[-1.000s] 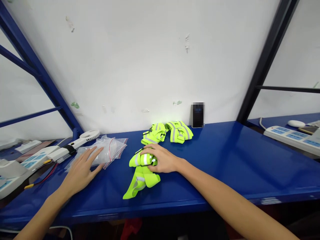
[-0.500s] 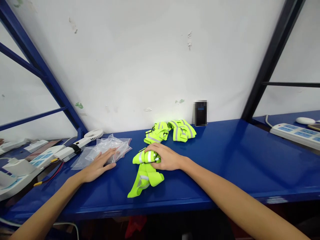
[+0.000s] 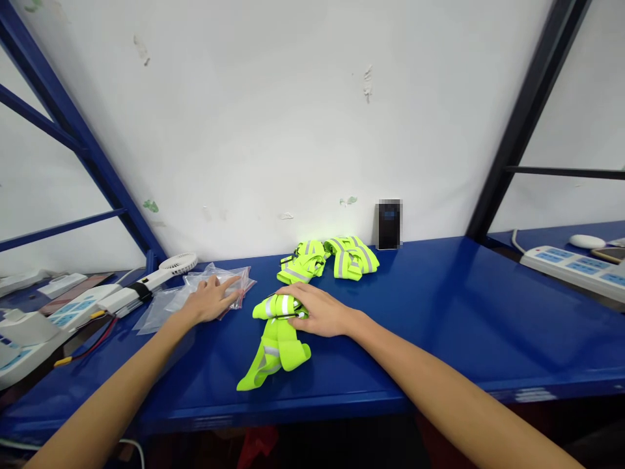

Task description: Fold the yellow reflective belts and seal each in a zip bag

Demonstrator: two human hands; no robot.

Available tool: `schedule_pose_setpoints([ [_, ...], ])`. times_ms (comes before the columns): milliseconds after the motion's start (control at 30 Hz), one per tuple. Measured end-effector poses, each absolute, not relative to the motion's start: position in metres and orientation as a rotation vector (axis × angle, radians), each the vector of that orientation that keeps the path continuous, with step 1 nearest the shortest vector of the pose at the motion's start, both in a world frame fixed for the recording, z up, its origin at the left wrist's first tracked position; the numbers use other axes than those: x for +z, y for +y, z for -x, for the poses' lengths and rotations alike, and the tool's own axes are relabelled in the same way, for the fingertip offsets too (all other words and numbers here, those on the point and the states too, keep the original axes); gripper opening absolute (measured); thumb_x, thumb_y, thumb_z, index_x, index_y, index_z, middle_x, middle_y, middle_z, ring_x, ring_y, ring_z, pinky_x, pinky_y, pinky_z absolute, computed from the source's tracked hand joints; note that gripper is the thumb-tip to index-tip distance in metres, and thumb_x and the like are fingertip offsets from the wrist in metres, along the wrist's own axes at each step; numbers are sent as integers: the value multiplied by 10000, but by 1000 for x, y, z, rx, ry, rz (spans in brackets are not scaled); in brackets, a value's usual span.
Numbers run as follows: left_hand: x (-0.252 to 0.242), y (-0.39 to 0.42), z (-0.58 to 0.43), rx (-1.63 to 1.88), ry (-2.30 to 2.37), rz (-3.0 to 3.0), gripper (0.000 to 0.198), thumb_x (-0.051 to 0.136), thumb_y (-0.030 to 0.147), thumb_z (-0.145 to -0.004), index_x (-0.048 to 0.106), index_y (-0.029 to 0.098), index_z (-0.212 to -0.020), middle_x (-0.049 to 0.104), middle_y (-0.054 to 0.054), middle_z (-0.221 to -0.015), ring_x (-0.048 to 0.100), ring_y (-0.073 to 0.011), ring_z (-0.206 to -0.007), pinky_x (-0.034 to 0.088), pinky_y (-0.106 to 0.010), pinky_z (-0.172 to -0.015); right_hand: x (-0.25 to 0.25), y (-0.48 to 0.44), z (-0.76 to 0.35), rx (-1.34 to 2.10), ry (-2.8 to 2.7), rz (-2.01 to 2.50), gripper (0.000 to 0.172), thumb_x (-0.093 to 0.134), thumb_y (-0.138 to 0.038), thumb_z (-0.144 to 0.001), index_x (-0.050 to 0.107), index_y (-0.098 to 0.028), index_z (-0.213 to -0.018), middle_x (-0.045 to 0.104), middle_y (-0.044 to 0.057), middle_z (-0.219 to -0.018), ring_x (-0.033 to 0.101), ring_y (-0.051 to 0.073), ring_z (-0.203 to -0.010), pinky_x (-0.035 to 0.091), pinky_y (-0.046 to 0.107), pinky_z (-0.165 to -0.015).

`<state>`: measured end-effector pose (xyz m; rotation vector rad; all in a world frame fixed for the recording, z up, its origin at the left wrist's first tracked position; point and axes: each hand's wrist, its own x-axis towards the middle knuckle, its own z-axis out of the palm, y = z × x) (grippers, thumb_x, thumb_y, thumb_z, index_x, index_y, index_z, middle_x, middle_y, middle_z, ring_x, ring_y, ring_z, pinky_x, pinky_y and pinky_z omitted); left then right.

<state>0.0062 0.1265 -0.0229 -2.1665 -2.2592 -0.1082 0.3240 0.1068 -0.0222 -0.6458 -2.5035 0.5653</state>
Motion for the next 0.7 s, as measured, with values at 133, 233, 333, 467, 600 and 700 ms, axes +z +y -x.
schedule_pose_setpoints([
  [133, -8, 125, -2, -93, -2274, 2157, 644, 327, 689, -832, 484, 368, -1367, 516, -195, -1276, 439, -474, -1198, 346, -672, -877, -19, 107, -325, 553, -2507, 638, 548, 561, -298, -878, 398, -230, -1397, 511, 109, -1362, 488, 265, -1224, 404, 410, -1004],
  [233, 13, 118, -18, -421, -2092, 2062, 540, 368, 570, -875, 614, 262, -1243, 546, -193, -1248, 453, -451, -1180, 334, -667, -910, -20, 107, -325, 593, -2459, 663, 506, 449, -355, -949, 362, -222, -1429, 545, 117, -1329, 531, 265, -1178, 425, 404, -960],
  [333, 21, 107, -54, -893, -1618, 2478, 464, 365, 475, -926, 586, 211, -1236, 598, -130, -1200, 533, -310, -1122, 389, -501, -992, -25, 110, -323, 702, -2317, 699, 518, 426, -400, -960, 352, -223, -1441, 639, 97, -1177, 611, 246, -1012, 457, 380, -874],
  [467, 10, 102, -98, -970, -1022, 2959, 571, 501, 393, -891, 363, 226, -1420, 488, -121, -1364, 468, -277, -1238, 373, -436, -1053, -34, 117, -313, 983, -1775, 773, 385, 486, -446, -921, 591, -209, -1206, 685, 52, -1060, 617, 234, -978, 452, 368, -892],
  [600, -3, 112, -109, -1063, -836, 2795, 645, 590, 320, -820, 355, 233, -1414, 328, -151, -1461, 349, -323, -1337, 330, -498, -1079, -29, 117, -299, 1479, -1092, 742, 356, 526, -468, -870, 649, -195, -1061, 711, 49, -989, 646, 229, -921, 490, 345, -827],
  [700, -15, 119, -109, -1284, -841, 2683, 512, 593, 251, -812, 455, 228, -1305, 465, -137, -1319, 457, -292, -1232, 391, -474, -1016, -22, 112, -300, 1566, -1032, 730, 364, 512, -490, -864, 643, -195, -1032, 703, 35, -847, 646, 216, -772, 493, 332, -722],
])
